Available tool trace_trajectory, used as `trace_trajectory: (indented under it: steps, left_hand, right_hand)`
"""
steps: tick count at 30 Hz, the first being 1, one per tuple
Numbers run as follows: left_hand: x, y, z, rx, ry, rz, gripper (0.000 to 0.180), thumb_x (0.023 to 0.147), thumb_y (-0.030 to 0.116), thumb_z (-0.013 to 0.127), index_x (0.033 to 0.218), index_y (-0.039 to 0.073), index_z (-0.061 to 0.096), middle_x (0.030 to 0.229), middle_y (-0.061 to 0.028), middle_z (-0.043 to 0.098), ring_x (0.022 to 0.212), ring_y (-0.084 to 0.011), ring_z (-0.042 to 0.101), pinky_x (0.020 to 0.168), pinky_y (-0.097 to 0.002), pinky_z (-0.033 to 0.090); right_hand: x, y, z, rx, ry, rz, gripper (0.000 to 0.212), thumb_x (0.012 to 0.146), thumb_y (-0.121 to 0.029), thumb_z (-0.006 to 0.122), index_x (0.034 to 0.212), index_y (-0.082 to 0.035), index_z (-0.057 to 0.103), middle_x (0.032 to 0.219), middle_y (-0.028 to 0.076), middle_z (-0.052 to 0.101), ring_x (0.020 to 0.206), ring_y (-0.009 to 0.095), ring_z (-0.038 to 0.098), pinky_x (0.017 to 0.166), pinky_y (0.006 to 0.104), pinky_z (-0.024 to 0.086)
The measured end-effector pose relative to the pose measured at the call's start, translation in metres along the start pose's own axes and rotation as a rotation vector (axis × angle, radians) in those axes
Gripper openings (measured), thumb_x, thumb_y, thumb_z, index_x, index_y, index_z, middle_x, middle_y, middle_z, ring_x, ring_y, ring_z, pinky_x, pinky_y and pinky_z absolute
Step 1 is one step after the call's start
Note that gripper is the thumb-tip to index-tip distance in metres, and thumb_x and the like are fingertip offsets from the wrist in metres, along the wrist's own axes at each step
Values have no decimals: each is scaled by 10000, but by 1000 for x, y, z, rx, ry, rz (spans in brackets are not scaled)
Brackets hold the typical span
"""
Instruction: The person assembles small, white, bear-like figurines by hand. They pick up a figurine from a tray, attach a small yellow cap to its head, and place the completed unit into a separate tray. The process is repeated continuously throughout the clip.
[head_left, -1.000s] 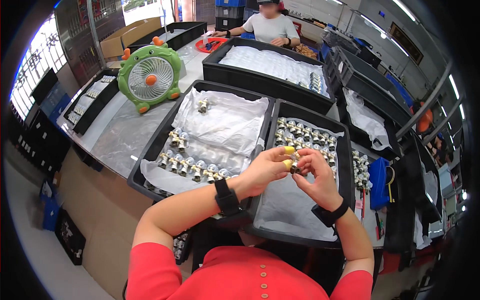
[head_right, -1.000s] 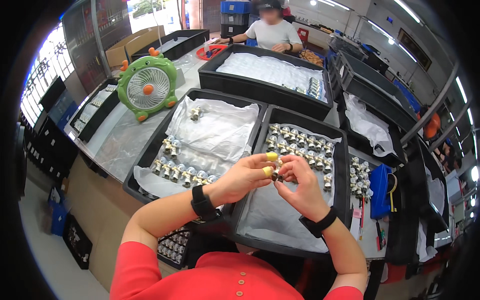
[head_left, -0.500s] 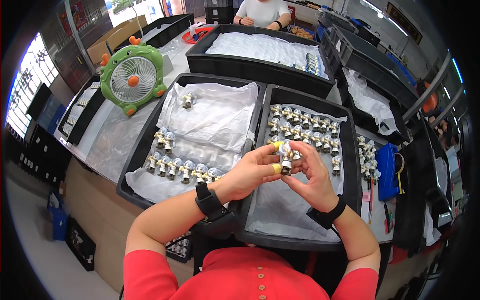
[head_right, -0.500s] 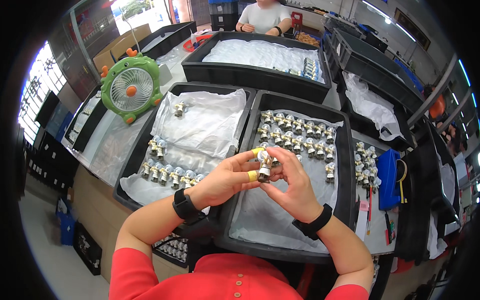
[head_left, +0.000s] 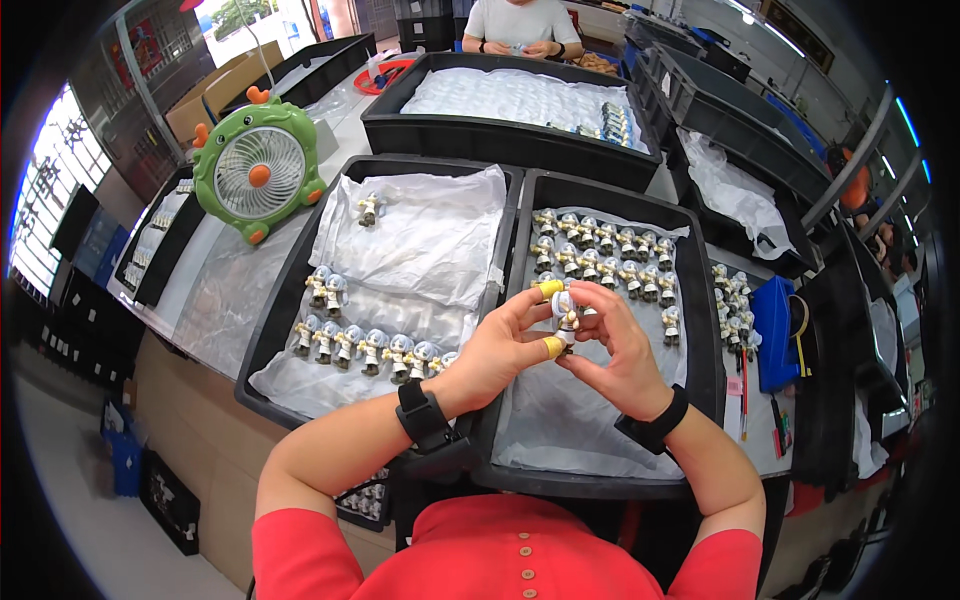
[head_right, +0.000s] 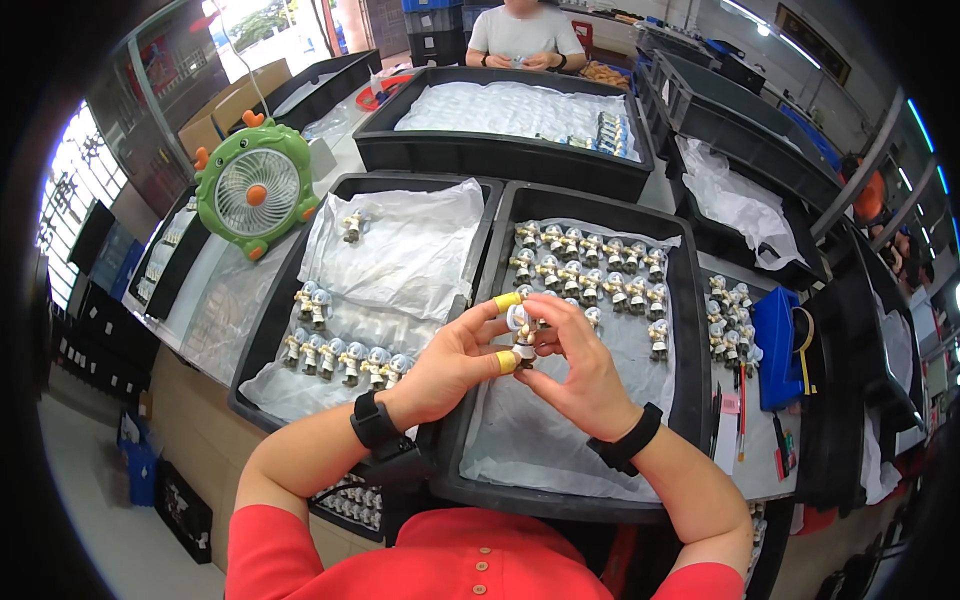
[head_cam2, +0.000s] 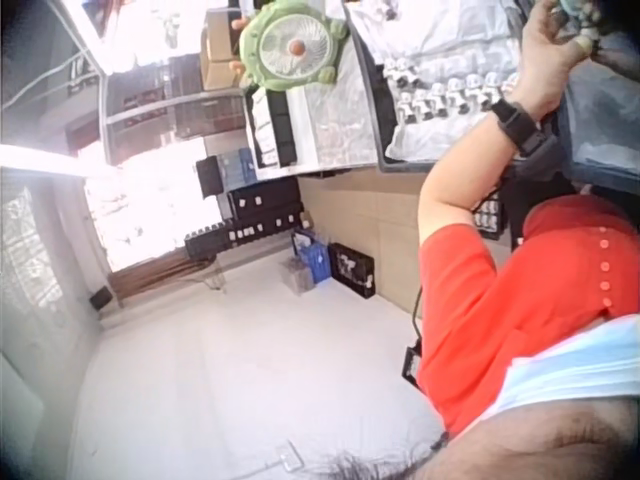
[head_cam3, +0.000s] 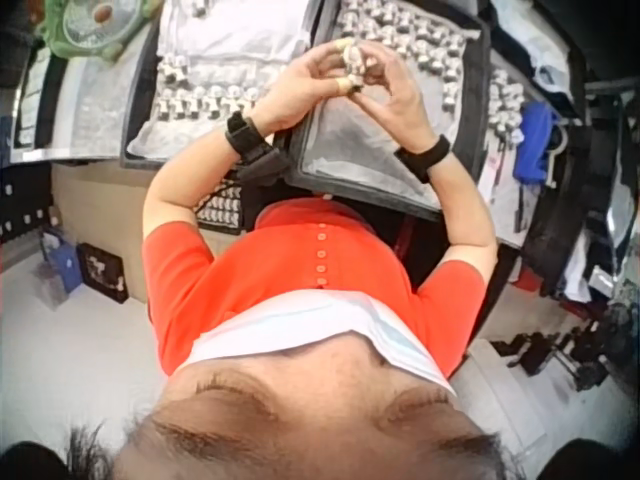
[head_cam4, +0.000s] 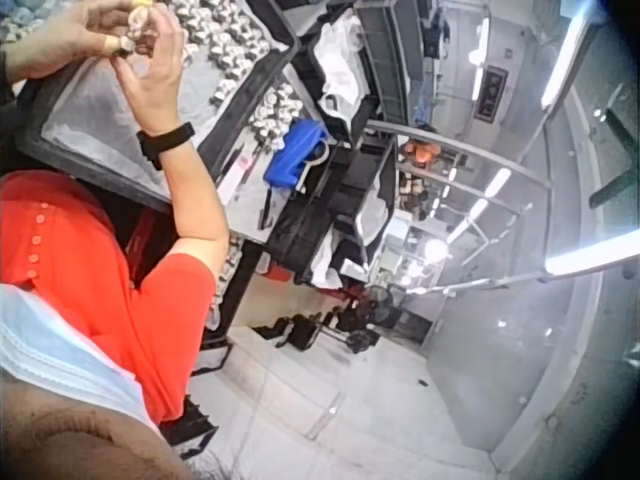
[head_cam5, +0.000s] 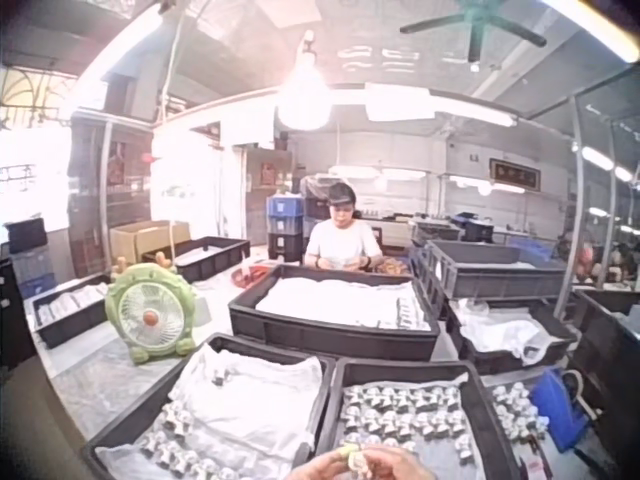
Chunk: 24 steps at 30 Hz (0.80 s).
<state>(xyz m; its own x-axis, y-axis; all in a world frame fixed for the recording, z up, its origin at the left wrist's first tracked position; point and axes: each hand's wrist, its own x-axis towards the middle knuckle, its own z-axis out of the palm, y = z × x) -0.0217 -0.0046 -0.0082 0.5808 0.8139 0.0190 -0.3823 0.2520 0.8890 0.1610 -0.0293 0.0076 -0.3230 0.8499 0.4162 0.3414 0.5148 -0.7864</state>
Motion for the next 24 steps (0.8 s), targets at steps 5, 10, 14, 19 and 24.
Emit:
trace_trajectory:
  steps: [5, 10, 14, 19, 24]
  left_hand:
    - [-1, 1, 0, 8, 23, -4, 579, 826, 6, 595, 1348, 71, 355, 1265, -112, 470, 1102, -168, 507, 884, -300, 458]
    - [1, 1, -1, 28, 25, -16, 578, 827, 7, 578, 1351, 63, 340, 1238, -120, 490, 1092, -172, 522, 876, -306, 469]
    - [2, 3, -1, -11, -9, -54, 585, 833, 7, 557, 1359, 47, 304, 1221, -124, 503, 1078, -177, 537, 874, -316, 480]
    - [4, -1, -5, 16, 28, -57, 588, 837, 10, 553, 1361, 40, 288, 1212, -123, 503, 1065, -171, 543, 873, -318, 485]
    - [6, -2, -4, 4, 45, -53, 584, 841, 11, 556, 1362, 56, 296, 1198, -112, 499, 1036, -154, 547, 859, -297, 484]
  right_hand:
    - [0, 0, 2, 60, 5, 40, 642, 671, 45, 710, 1241, -69, 435, 1294, 113, 422, 935, 166, 588, 805, 281, 507]
    - [-1, 4, 1, 81, -3, 63, 613, 673, 31, 718, 1214, -78, 450, 1280, 98, 452, 907, 150, 585, 788, 270, 503]
    - [-1, 7, 0, 111, 6, 94, 604, 676, 12, 728, 1206, -89, 456, 1279, 90, 469, 889, 142, 581, 778, 265, 501]
    - [0, 12, 2, 148, -1, 96, 581, 688, 5, 728, 1195, -90, 461, 1291, 87, 466, 879, 136, 578, 782, 263, 500]
    - [1, 13, 0, 212, 2, 130, 521, 702, 6, 723, 1154, -84, 479, 1297, 84, 464, 883, 123, 573, 787, 258, 500]
